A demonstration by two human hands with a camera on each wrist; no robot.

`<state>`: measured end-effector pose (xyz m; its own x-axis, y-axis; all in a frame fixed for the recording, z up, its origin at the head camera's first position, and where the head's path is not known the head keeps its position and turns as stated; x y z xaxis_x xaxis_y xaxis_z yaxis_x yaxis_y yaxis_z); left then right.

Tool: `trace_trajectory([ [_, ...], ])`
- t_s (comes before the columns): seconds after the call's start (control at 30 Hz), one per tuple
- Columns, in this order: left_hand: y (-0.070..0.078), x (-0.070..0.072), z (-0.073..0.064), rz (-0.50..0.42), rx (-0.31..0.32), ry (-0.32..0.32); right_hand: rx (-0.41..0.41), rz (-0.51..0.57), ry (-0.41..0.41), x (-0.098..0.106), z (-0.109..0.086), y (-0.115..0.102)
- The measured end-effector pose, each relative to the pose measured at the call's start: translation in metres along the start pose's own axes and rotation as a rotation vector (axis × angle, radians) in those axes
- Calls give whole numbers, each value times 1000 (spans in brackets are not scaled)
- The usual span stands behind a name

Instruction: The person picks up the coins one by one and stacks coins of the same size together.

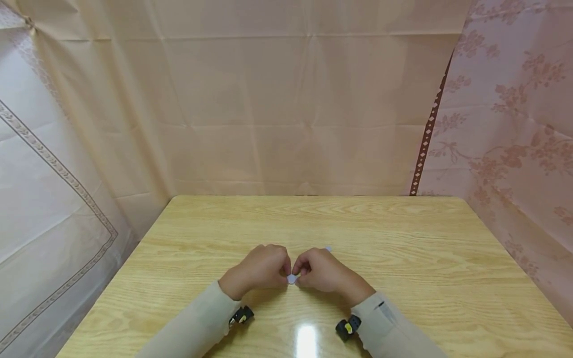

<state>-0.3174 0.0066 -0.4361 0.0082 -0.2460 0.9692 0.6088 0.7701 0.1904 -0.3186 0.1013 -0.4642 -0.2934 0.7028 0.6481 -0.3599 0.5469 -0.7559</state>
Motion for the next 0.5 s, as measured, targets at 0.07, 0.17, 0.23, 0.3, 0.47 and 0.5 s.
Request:
trace_trajectory([
  [0.07, 0, -1, 0, 0, 3, -1, -4, -1, 2, 0, 0, 0],
  [0.17, -1, -2, 1, -5, 3, 1, -14, 10, -1, 0, 1, 1],
  [0.23, 0, -2, 1, -6, 0, 2, -18, 16, -4, 0, 1, 1],
  [0.3, 1, -1, 1, -5, -7, 6, -17, 25, -7, -1, 0, 1],
  [0.47, 3, 2, 0, 5, -21, 20, -3, 43, -11, -2, 0, 0],
  [0.5, 2, 2, 0, 5, -22, 21, -1, 43, -10, -2, 0, 0],
])
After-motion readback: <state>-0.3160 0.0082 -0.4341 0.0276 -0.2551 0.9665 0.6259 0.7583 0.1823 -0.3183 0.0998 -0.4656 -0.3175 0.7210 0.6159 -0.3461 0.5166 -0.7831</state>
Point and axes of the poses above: each hand's wrist, its own z-axis towards the middle knuckle, its own x-axis out of the back of the hand, y = z × x, the point moved 9 cm from there along z, towards the middle knuckle, and after that the axes turned 12 degrees about y, right-handed, at the moved point
